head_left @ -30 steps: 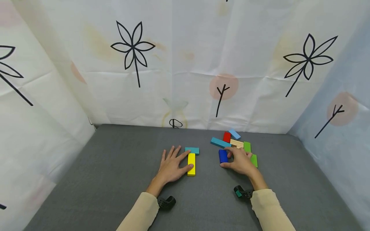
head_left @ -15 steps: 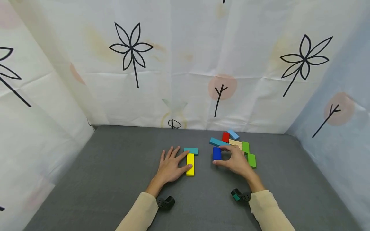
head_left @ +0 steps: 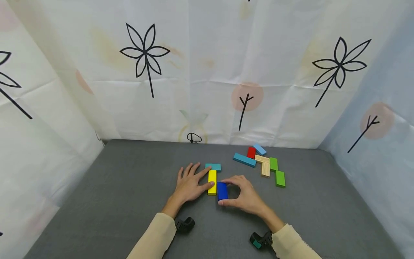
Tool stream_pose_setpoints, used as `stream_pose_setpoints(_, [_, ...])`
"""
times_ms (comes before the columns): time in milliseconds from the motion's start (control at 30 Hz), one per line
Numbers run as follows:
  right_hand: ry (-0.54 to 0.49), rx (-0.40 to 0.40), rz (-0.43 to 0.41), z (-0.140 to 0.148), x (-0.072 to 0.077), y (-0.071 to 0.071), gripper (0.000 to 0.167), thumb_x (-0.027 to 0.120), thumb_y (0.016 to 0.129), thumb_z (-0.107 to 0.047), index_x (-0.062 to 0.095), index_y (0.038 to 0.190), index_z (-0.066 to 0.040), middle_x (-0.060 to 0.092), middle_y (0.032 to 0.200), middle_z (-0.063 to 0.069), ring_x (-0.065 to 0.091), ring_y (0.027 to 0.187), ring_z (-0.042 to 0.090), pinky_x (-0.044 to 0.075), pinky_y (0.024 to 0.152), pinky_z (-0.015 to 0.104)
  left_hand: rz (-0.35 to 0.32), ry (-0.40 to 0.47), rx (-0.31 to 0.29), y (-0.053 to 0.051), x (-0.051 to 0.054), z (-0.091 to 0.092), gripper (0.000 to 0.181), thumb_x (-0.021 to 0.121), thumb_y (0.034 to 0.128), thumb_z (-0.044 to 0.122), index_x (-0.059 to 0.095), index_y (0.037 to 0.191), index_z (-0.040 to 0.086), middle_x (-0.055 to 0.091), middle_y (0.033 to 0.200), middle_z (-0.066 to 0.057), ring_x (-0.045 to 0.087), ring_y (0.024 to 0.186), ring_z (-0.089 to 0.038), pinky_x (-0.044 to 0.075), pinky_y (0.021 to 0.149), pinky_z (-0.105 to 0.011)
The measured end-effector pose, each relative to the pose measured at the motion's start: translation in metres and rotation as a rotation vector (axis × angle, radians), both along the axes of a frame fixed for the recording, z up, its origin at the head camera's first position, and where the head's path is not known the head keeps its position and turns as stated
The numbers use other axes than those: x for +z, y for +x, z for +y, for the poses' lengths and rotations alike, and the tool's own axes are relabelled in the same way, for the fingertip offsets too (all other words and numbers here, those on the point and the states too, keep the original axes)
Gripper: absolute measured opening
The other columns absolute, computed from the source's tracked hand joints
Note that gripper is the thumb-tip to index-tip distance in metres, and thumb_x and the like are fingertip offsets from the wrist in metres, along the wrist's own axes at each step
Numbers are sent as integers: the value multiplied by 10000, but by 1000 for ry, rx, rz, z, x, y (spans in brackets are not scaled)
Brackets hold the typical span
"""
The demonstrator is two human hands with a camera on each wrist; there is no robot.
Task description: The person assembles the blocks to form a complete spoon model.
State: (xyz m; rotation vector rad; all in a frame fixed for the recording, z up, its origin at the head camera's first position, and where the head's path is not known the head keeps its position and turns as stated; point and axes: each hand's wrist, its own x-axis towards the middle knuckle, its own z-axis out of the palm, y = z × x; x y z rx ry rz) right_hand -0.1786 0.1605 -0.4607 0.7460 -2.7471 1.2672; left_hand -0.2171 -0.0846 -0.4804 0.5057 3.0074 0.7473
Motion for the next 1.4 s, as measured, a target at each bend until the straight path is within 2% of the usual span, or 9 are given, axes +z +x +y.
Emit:
stream_pose_setpoints(167, [-9, 48, 2, -13, -3, 7, 616, 900, 736, -477, 712, 1250, -195, 617, 1151, -107, 482, 1096, 147, 402, 958, 529, 8, -24, 6, -2, 0, -1, 683, 519, 950, 690, 453, 1544, 358, 328, 1626, -107, 192, 1510, -398, 35, 1179, -664])
stream_pose_setpoints(400, [-11, 91, 32, -26, -11, 12, 617, 894, 737, -507, 710, 1246, -211, 590, 1144, -111, 474, 1075, 123, 371, 947, 514, 14, -20, 6, -3, 0, 0, 685, 529, 946, 687, 461, 1540, 352, 340, 1619, -112, 203, 1507, -400, 44, 1178, -663])
stream_pose_setpoints(567, [-4, 90, 39, -29, -13, 13, 599, 899, 731, -504, 720, 1220, -208, 580, 1116, -70, 478, 1046, 128, 370, 917, 479, 15, -17, 2, -3, 0, -1, 680, 533, 949, 678, 461, 1541, 350, 336, 1620, -113, 203, 1507, -400, 43, 1179, -661])
stream_pose_setpoints(767, [17, 88, 59, -29, -18, 14, 599, 895, 735, -506, 706, 1226, -221, 567, 1082, -91, 501, 1005, 147, 387, 874, 436, 17, -16, -5, -3, -2, -1, 680, 532, 955, 666, 455, 1547, 339, 333, 1620, -119, 201, 1505, -403, 43, 1177, -659])
stream_pose_setpoints(1033, [35, 90, 92, -30, -19, 16, 612, 902, 725, -494, 740, 1251, -226, 532, 1023, -83, 421, 905, 94, 368, 802, 329, 7, -19, -6, -2, 0, 0, 678, 532, 956, 667, 452, 1547, 344, 330, 1622, -119, 187, 1513, -398, 26, 1184, -653])
stream_pose_setpoints(1400, [48, 81, 128, -31, -21, 15, 668, 917, 684, -505, 749, 1255, -201, 513, 999, -119, 415, 868, 75, 385, 769, 295, 2, -24, -3, -2, 1, 0, 681, 523, 957, 673, 449, 1549, 345, 328, 1624, -118, 186, 1513, -398, 24, 1184, -656])
